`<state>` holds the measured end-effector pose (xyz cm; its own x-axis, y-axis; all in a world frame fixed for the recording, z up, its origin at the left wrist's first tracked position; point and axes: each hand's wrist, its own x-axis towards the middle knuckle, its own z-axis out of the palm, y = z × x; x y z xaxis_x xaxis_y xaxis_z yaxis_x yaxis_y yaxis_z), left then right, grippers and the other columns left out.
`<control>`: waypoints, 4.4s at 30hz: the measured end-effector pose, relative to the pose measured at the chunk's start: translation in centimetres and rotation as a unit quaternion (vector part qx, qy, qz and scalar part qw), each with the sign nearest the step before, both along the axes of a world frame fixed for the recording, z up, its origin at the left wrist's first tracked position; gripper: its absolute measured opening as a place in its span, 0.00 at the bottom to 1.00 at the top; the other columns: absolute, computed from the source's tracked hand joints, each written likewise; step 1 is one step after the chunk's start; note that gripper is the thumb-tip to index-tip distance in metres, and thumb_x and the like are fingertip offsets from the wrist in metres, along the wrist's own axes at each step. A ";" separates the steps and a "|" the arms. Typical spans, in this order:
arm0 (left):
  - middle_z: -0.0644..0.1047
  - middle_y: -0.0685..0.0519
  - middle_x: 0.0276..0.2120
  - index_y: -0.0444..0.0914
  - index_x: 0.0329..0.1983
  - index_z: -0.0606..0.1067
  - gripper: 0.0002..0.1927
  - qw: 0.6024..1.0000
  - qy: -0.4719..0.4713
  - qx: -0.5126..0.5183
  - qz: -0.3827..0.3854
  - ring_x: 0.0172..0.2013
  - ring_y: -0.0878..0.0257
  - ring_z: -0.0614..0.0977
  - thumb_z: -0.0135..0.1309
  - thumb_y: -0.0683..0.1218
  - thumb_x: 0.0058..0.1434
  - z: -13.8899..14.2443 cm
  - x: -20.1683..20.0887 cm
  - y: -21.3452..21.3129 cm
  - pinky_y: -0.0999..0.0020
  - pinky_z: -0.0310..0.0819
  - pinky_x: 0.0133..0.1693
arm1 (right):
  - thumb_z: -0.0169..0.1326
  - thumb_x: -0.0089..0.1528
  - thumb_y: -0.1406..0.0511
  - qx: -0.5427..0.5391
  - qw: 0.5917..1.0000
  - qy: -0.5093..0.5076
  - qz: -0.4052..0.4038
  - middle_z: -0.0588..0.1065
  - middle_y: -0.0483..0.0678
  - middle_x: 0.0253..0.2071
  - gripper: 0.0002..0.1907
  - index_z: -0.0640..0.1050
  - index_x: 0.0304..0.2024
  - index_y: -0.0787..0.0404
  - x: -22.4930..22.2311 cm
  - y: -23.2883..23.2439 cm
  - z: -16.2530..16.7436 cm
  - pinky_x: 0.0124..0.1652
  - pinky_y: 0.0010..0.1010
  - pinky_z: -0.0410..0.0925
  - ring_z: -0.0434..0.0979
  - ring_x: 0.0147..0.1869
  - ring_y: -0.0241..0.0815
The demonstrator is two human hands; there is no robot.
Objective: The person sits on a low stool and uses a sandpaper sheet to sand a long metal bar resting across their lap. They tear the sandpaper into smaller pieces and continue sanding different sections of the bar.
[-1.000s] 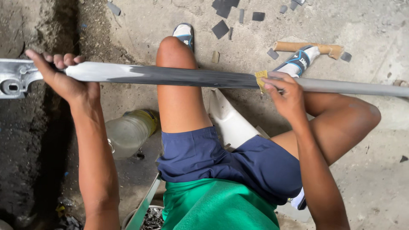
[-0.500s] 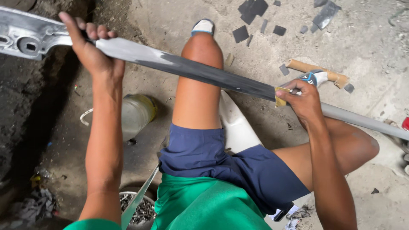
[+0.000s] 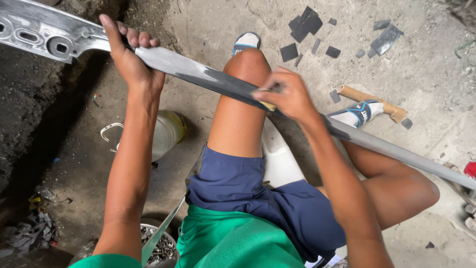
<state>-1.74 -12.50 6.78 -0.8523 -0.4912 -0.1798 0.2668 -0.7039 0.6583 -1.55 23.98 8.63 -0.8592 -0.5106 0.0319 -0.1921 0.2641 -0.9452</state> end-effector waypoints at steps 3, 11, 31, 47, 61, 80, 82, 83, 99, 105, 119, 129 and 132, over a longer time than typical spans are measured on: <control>0.60 0.58 0.25 0.43 0.36 0.62 0.27 1.000 -0.002 0.017 0.010 0.27 0.66 0.68 0.62 0.65 0.62 -0.1 -0.7 0.1 0.66 0.72 0.35 | 0.73 0.54 0.63 -0.025 0.999 -0.031 0.031 0.74 0.42 0.32 0.13 0.80 0.29 0.59 -2.6 -5.4 0.7 0.34 0.26 0.66 0.73 0.35 0.31; 0.61 0.59 0.24 0.43 0.35 0.62 0.26 0.999 -0.006 0.028 0.020 0.26 0.66 0.68 0.61 0.64 0.62 -0.6 -1.4 0.1 0.66 0.72 0.34 | 0.74 0.49 0.61 0.114 0.993 0.013 -0.018 0.80 0.42 0.28 0.13 0.83 0.29 0.59 -2.8 -10.8 4.9 0.31 0.27 0.67 0.76 0.30 0.31; 0.61 0.57 0.24 0.42 0.35 0.63 0.26 0.998 0.008 0.034 -0.052 0.28 0.62 0.69 0.63 0.64 0.63 -1.4 -1.2 0.6 0.63 0.72 0.36 | 0.69 0.53 0.65 0.125 0.951 -0.235 -0.157 0.79 0.41 0.30 0.12 0.77 0.28 0.62 5.3 18.4 -2.5 0.35 0.22 0.70 0.77 0.35 0.28; 0.59 0.58 0.26 0.41 0.40 0.63 0.17 0.998 0.019 0.037 -0.048 0.27 0.66 0.65 0.45 0.55 0.82 -8.0 0.5 -5.6 0.70 0.65 0.35 | 0.70 0.55 0.66 0.118 0.947 -0.243 -0.172 0.78 0.41 0.32 0.10 0.78 0.29 0.60 7.6 25.9 -4.2 0.40 0.25 0.68 0.74 0.38 0.30; 0.62 0.56 0.25 0.41 0.36 0.64 0.17 0.999 0.020 0.019 -0.020 0.26 0.66 0.68 0.45 0.54 0.80 -6.5 -0.4 -5.4 0.70 0.71 0.34 | 0.72 0.53 0.60 0.006 0.991 -0.099 -0.086 0.79 0.43 0.29 0.14 0.80 0.30 0.59 2.3 6.3 -4.5 0.35 0.28 0.71 0.77 0.34 0.32; 0.61 0.59 0.23 0.43 0.33 0.64 0.24 0.999 0.016 0.011 -0.026 0.25 0.65 0.68 0.59 0.63 0.66 -3.1 -3.2 -1.5 0.67 0.68 0.32 | 0.76 0.48 0.60 0.012 0.989 0.130 -0.074 0.79 0.48 0.25 0.16 0.82 0.27 0.61 -3.2 -8.9 -1.7 0.32 0.32 0.69 0.77 0.30 0.38; 0.60 0.60 0.23 0.43 0.33 0.64 0.24 1.000 0.012 0.002 -0.016 0.25 0.65 0.67 0.60 0.63 0.65 -2.9 -3.2 -0.7 0.67 0.69 0.34 | 0.71 0.52 0.62 0.004 0.994 -0.084 -0.066 0.79 0.41 0.28 0.12 0.82 0.32 0.58 -1.3 -3.2 -2.7 0.32 0.26 0.71 0.79 0.32 0.30; 0.60 0.59 0.24 0.44 0.33 0.63 0.24 1.000 0.016 0.006 -0.015 0.26 0.66 0.67 0.60 0.63 0.65 -2.8 -3.2 -0.3 0.67 0.69 0.34 | 0.72 0.51 0.61 0.024 0.993 -0.074 -0.093 0.76 0.41 0.25 0.14 0.81 0.29 0.59 -0.5 0.1 -3.1 0.30 0.27 0.67 0.74 0.30 0.31; 0.62 0.56 0.25 0.42 0.38 0.64 0.26 0.999 0.016 0.039 0.006 0.28 0.63 0.70 0.61 0.64 0.63 -1.6 -3.0 1.4 0.61 0.74 0.37 | 0.72 0.53 0.67 0.185 0.963 -0.111 -0.161 0.73 0.46 0.27 0.13 0.78 0.26 0.64 4.7 22.0 -4.9 0.34 0.27 0.63 0.69 0.33 0.33; 0.62 0.57 0.23 0.42 0.36 0.63 0.26 0.999 0.022 0.049 0.008 0.25 0.64 0.70 0.61 0.64 0.62 -1.3 -3.0 2.1 0.63 0.73 0.34 | 0.73 0.54 0.64 0.130 0.989 0.008 -0.075 0.78 0.44 0.26 0.13 0.81 0.28 0.63 -0.5 4.8 -1.9 0.35 0.27 0.67 0.75 0.31 0.32; 0.62 0.57 0.23 0.42 0.34 0.63 0.25 0.999 0.033 0.038 0.016 0.25 0.63 0.69 0.62 0.62 0.63 -1.6 -4.6 0.5 0.62 0.72 0.33 | 0.73 0.50 0.60 0.065 0.994 -0.027 -0.080 0.79 0.44 0.25 0.16 0.81 0.28 0.63 -4.7 -11.0 -0.2 0.31 0.27 0.69 0.76 0.29 0.32; 0.62 0.55 0.23 0.42 0.34 0.64 0.24 0.998 0.026 0.047 -0.016 0.27 0.61 0.69 0.62 0.61 0.63 -2.1 -4.6 -0.2 0.60 0.71 0.34 | 0.72 0.53 0.59 0.225 0.948 -0.142 -0.177 0.73 0.42 0.24 0.15 0.81 0.28 0.61 2.4 15.9 -4.2 0.30 0.30 0.63 0.69 0.29 0.33; 0.62 0.56 0.24 0.42 0.34 0.63 0.25 0.999 0.021 0.019 -0.018 0.27 0.62 0.69 0.62 0.62 0.64 -2.3 -4.2 -0.2 0.61 0.72 0.35 | 0.71 0.54 0.60 0.177 0.966 -0.102 -0.156 0.74 0.40 0.27 0.15 0.79 0.26 0.62 4.6 23.2 -5.0 0.33 0.27 0.63 0.70 0.33 0.32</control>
